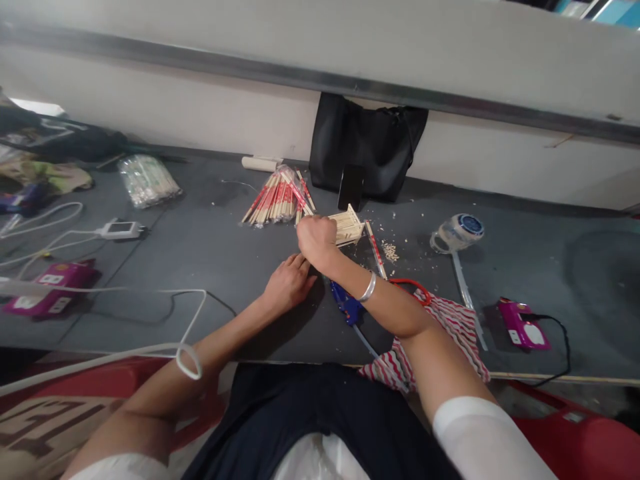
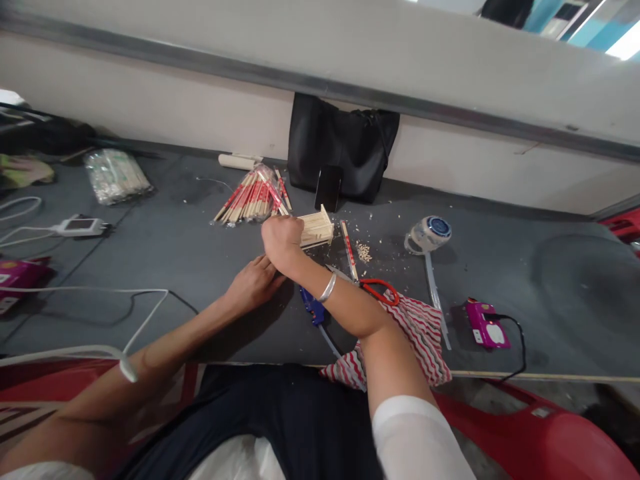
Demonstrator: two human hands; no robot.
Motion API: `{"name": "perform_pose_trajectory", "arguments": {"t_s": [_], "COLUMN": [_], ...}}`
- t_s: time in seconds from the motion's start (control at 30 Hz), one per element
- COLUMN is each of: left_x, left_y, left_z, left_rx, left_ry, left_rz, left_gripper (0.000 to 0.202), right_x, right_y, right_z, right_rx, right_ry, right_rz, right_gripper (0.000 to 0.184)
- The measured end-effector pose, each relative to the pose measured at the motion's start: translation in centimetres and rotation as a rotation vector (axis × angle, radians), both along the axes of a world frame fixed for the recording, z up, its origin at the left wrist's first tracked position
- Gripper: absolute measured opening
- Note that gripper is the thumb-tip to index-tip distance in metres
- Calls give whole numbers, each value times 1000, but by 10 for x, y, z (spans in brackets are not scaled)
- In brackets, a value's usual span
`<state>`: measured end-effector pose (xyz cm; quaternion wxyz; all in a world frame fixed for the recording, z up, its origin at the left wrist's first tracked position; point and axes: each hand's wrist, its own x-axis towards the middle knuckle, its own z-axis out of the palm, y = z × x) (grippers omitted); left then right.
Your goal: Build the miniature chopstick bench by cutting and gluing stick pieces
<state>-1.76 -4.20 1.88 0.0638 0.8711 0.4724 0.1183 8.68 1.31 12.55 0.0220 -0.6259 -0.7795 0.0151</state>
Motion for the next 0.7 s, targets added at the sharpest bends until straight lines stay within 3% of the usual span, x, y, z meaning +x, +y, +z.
{"name": "perform_pose_trajectory", "arguments": {"t_s": [0.1,0.17,0.27,0.43,0.53,0.7], "left_x": [-6,-11,-17,-15,-9,-2], "left_y": [-6,-7,-7,-4,-2,-5], "left_z": [-3,-6,-9,-10,-10,-10], "left_rx": [4,-1,-12,-41,-45,-38], "left_ry": [-75,-123,-186,-161,-147,-163], "left_rz": [-9,-40,-90,-131,-158,-174], "left_gripper": [34,36,39,46,48,48], "right_x": [12,30,64,103,110,115], "right_y": [-12,-31,-70,-130,-143,-143], "right_z": [3,5,0,-32,-47,-58], "right_rx": [146,162,17,-192,-156,-105], "right_ry": [18,34,27,-34,-35,63], "right_rz": [36,98,130,131,163,161], "right_gripper": [33,35,41,72,65,53]}}
